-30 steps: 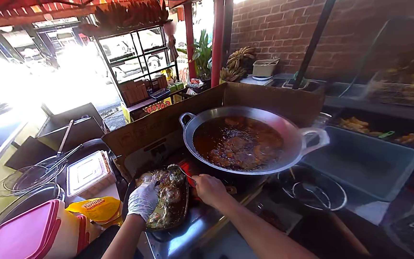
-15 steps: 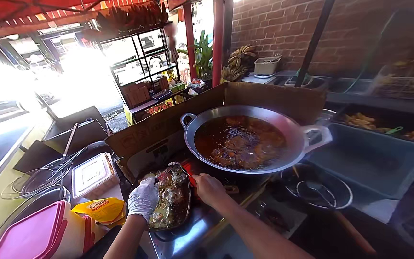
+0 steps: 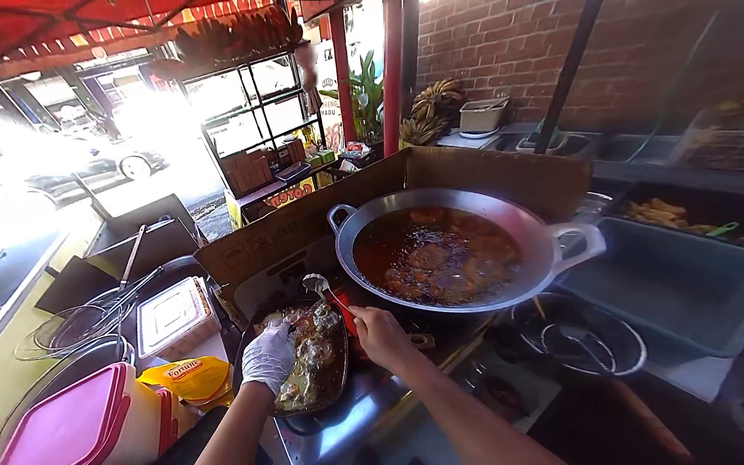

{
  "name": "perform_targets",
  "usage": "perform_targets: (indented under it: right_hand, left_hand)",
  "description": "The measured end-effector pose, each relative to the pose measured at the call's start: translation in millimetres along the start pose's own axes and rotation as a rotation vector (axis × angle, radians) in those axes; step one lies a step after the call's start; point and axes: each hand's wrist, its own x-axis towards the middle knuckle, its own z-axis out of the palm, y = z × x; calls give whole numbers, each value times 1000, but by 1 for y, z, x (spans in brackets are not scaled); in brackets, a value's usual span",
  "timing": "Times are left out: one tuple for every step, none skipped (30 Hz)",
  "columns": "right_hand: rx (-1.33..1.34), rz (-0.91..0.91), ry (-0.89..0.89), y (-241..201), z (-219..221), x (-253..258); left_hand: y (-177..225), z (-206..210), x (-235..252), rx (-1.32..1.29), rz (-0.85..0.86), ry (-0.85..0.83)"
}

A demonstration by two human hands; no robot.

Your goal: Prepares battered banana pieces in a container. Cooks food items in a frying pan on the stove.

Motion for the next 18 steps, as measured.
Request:
perform_targets:
  right_hand:
    - [18,-6,11,-1,-1,0]
    - [32,-8,18,-1,-2,0]
    - [38,-7,18,-2,-3,0]
    - [42,-8,21,-2,-4,-1]
    - [48,-14,30,-3,-4,-1]
    - [53,-19,38,-2,-5,-2]
    - [55,-20,41,-2,-6,-3]
    - [57,-19,40,-2,-7,-4]
    - [55,-17,34,-2,-8,-4]
    - [56,-14,29,-1,-8,-4]
    - [59,-8,22,-1,-8,-5]
    - [64,-5,18,0,-8,-5]
    - [67,-6,17,0,-8,-5]
    - [71,-9,15,1,-8,-6]
    - [74,-12,15,1,-7,-6]
    - [77,-13,15,2,-7,-6]
    - [78,-13,12,2,-7,-7]
    - [80,-13,8,2,-7,-7]
  left_hand:
    - [2,0,1,10,7,-13]
    - [5,1,3,28,10,-24]
    - [7,1,4,47,8,-31]
    - [9,2,4,60,2,-38]
    - [10,2,5,70,-5,-44]
    - [12,0,4,75,-9,-54]
    - [12,-2,3,79,-10,-58]
    - [12,-5,2,79,-10,-58]
    - [11,-8,1,80,-10,-54]
    - [10,-10,1,82,-12,-46]
    - [10,-12,1,82,-12,-37]
    - [9,-12,2,86,-9,-32]
    - [9,-12,3,99,-6,-34]
    - [10,-12,5,115,-1,-40]
    - [11,-11,6,132,9,-48]
    - [12,-12,8,149,21,-58]
    - [15,-14,9,169,31,-67]
    - [18,-18,9,188,39,-74]
